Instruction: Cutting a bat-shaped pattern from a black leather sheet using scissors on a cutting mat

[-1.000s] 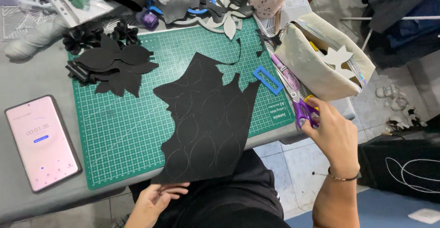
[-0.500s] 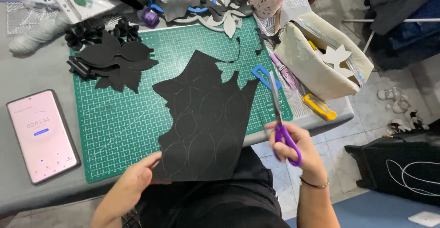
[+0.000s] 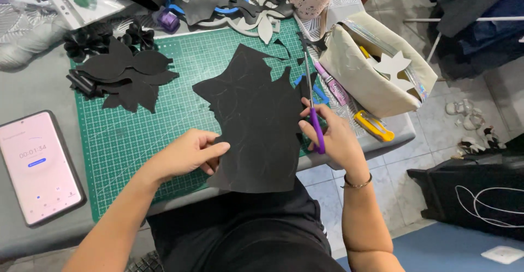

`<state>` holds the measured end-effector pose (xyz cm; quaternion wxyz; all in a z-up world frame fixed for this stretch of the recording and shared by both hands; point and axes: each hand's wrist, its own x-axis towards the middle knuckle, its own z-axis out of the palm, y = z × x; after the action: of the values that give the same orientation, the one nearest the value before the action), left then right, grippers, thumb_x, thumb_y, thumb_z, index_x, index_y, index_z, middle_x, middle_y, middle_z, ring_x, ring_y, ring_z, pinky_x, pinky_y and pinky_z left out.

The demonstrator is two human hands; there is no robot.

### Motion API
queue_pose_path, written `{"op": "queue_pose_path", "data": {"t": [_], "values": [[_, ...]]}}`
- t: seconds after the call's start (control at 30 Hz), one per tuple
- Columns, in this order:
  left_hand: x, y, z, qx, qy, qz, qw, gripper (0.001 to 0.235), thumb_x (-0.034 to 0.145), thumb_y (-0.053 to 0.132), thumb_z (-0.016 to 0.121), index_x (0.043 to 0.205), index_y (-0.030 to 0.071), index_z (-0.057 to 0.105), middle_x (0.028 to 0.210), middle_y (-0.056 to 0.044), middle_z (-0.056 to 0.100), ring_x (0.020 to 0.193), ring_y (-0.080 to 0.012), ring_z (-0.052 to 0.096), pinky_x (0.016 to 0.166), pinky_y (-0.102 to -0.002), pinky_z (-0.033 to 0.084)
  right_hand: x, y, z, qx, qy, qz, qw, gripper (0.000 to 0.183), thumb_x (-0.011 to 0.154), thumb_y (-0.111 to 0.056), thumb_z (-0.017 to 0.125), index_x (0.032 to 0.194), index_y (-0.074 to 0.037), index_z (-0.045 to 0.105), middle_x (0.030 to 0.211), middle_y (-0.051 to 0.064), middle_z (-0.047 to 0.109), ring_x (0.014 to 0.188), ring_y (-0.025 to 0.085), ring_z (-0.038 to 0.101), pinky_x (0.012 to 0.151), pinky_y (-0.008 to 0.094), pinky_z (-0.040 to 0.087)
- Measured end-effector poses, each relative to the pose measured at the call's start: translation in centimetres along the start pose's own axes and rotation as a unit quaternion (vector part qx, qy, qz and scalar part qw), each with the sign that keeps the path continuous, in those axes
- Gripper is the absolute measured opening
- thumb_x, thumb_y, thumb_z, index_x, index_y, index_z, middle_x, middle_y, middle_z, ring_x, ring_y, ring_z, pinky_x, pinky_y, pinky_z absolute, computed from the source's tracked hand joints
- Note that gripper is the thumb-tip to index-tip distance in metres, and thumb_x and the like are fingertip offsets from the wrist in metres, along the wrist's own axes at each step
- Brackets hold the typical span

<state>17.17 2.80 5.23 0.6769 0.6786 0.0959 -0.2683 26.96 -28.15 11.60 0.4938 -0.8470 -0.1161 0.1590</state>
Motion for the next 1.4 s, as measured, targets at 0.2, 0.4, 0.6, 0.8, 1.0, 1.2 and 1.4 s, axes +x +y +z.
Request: {"op": "queue_pose_path", "data": {"t": [0.2,0.4,0.6,0.8,1.0,1.2,1.4], "values": [[3.9,-3.1,-4.1,-0.067,0.01,0.116,0.991,0.022,0.095,0.024,0.068,0.087,0.004,0.075,0.067,-0.006,0.067,0.059,-0.0132,0.063,0.057,-0.029,0.055,1.5,1.9,-1.1,0.008,0.029,-0.004,1.0,0.025,0.093,-0.019,0.072,0.115,-0.009,0.067,0.116,0.02,0.073,0.049,0.024,0.071,0.044,0.028,0.056],[5.7,0.1,-6.8,-0.208,0.071,0.258,0.941,0.014,0.096,0.016,0.064,0.092,0.003,0.067,0.062,-0.01,0.06,0.05,-0.0135,0.061,0.048,-0.029,0.054,1.3,2.1,-1.0,0.042,0.038,-0.074,0.996,0.022,0.093,-0.012,0.07,0.112,-0.003,0.064,0.141,0.021,0.063,0.052,0.021,0.07,0.05,0.029,0.056],[4.5,5.9,-2.2,-0.173,0.048,0.294,0.939,0.014,0.1,0.014,0.061,0.105,0.004,0.071,0.082,-0.004,0.066,0.075,-0.0126,0.068,0.072,-0.034,0.063,2.3,7.8,-1.4,0.377,-0.06,-0.195,0.903,0.049,0.103,-0.043,0.053,0.122,-0.002,0.036,0.078,0.029,0.069,0.033,0.016,0.06,0.031,0.021,0.045],[4.1,5.5,0.1,-0.118,0.053,0.301,0.945,0.02,0.104,0.016,0.058,0.114,0.004,0.071,0.091,-0.004,0.069,0.087,-0.0129,0.068,0.082,-0.039,0.064,1.3,6.2,1.6,0.287,-0.029,-0.203,0.936,0.039,0.096,-0.026,0.067,0.113,-0.005,0.039,0.077,0.028,0.071,0.034,0.018,0.064,0.034,0.022,0.05],[3.8,5.6,1.1,-0.132,0.074,0.318,0.936,0.02,0.105,0.017,0.059,0.111,0.002,0.069,0.091,-0.006,0.07,0.086,-0.0136,0.067,0.08,-0.038,0.064,0.9,4.5,6.2,0.262,0.096,-0.172,0.945,0.037,0.091,-0.012,0.074,0.109,-0.007,0.041,0.095,0.018,0.07,0.04,0.02,0.065,0.038,0.024,0.054],[4.2,4.5,2.4,-0.082,0.068,0.306,0.946,0.018,0.098,0.016,0.069,0.107,0.001,0.072,0.089,-0.012,0.073,0.084,-0.016,0.071,0.071,-0.036,0.065,2.0,3.8,7.9,0.296,0.192,-0.156,0.923,0.035,0.096,-0.011,0.072,0.108,-0.009,0.04,0.08,0.008,0.056,0.042,0.016,0.063,0.041,0.018,0.051],[2.9,5.7,2.9,-0.049,0.055,0.287,0.955,0.033,0.083,0.013,0.084,0.106,-0.004,0.068,0.091,-0.018,0.074,0.081,-0.0198,0.07,0.07,-0.035,0.064,1.6,3.1,7.4,0.257,0.192,-0.167,0.932,0.039,0.091,-0.01,0.078,0.107,-0.009,0.042,0.068,0.006,0.056,0.04,0.015,0.063,0.041,0.019,0.052]]}}
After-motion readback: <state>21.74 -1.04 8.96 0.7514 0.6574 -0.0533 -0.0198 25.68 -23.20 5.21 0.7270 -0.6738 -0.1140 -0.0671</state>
